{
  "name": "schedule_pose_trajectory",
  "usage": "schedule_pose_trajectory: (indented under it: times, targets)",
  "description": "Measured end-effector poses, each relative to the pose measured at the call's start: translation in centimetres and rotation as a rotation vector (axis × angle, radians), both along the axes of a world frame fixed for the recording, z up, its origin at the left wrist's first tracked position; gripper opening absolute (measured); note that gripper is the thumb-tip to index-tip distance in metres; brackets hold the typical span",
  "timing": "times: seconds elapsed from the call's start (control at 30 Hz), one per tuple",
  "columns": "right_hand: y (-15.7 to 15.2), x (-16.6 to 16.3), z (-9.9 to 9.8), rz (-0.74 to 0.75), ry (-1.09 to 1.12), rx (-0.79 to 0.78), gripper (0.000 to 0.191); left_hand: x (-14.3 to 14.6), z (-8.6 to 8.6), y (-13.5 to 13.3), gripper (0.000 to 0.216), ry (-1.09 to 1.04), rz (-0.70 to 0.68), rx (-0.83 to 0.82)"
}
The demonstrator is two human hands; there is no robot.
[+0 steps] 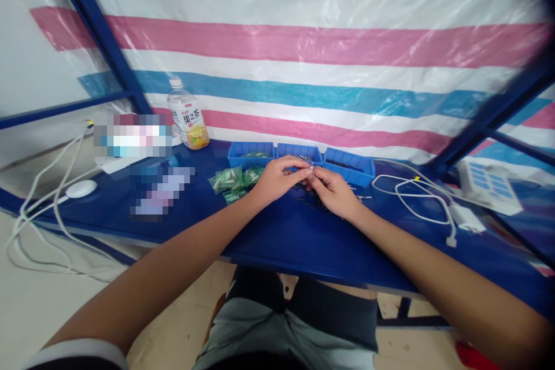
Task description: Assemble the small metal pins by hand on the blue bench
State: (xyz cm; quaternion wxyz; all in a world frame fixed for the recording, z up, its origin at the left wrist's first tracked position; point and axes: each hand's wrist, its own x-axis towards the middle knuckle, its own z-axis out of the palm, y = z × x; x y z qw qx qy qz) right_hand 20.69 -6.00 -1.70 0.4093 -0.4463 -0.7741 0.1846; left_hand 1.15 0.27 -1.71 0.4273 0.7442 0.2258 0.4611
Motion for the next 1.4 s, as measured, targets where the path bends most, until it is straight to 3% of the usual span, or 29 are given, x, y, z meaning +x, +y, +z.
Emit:
schedule_pose_trajectory:
  times: [0.13,0.33,0.5,0.77,0.97,1.17,1.4]
  targets:
    - [0.0,0.0,0.0,-0.010,-0.062,0.037,0.044,0.1,0.0,-0.2,0.032,0.009,-0.012,-0.025]
    - [-0.1,-0.1,0.5,-0.062,-0.011,0.083,0.034,-0.1,0.8,-0.3,0.022,0.078,0.021,0.086]
    - [0.0,-0.2,0.5,-0.059,0.013,0.053,0.038,-0.1,0.9,-0.3,0.022,0.104,0.028,0.108]
    - [-0.6,-0.6,0.6,0.034,0.084,-0.081,0.041,0.2,0.2,-0.1,0.032,0.018,-0.008,-0.024]
    - [-0.2,-0.2,0.5,0.000,0.039,-0.008,0.042,0.0,0.8,-0.1,0.031,0.018,-0.003,-0.050]
    - [0.0,0.1,0.3,-0.027,0.002,0.000,0.039,0.0,0.2,0.3,0.030,0.024,-0.006,-0.076]
    - [0.0,-0.2,-0.1,-0.088,0.013,-0.003,0.023,0.2,0.3,0.4,0.027,-0.058,-0.023,-0.134]
